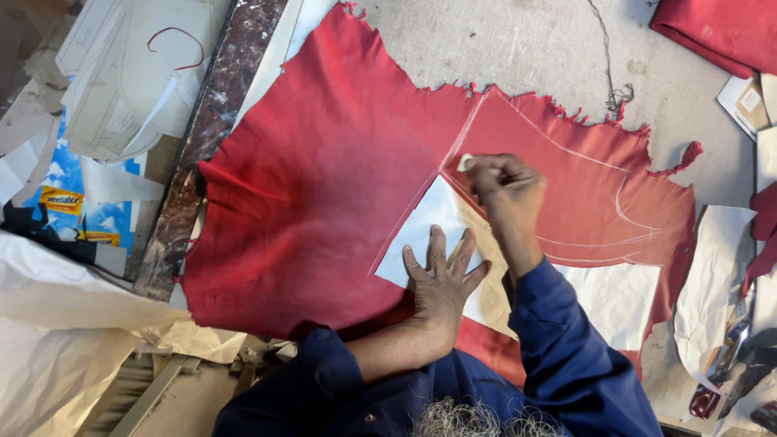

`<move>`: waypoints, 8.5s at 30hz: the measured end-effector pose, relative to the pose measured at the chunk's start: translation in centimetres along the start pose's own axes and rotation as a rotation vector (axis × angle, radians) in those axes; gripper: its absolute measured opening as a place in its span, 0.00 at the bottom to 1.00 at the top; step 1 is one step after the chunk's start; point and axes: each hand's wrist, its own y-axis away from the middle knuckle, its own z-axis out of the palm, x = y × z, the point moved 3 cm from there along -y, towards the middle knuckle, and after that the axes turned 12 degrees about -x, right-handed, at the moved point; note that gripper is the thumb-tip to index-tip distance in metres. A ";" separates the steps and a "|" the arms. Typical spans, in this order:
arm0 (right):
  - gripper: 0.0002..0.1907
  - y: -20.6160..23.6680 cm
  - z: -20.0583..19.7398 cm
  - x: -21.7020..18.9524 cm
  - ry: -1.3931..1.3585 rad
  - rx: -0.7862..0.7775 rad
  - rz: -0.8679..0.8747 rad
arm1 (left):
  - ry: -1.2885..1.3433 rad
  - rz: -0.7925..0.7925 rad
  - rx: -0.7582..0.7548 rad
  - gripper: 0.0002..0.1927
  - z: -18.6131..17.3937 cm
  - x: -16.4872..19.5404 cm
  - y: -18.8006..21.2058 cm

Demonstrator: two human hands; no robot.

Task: The person traces a paper pattern onto red fabric using chalk, then cuts along the marked lines with scissors. The cut fabric piece is separated and placed on the table.

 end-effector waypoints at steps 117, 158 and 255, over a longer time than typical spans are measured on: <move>0.18 13.6 12.4 -2.3 1.014 -0.030 0.165 | 0.054 -0.276 0.550 0.40 4.8 -0.3 -3.9; 0.06 16.9 7.4 0.1 0.702 -0.109 -0.440 | -0.558 0.244 0.166 0.33 -4.7 -6.8 -4.2; 0.09 31.4 -18.9 11.2 0.648 0.036 -0.285 | -0.544 0.270 0.389 0.48 -2.8 18.3 -7.8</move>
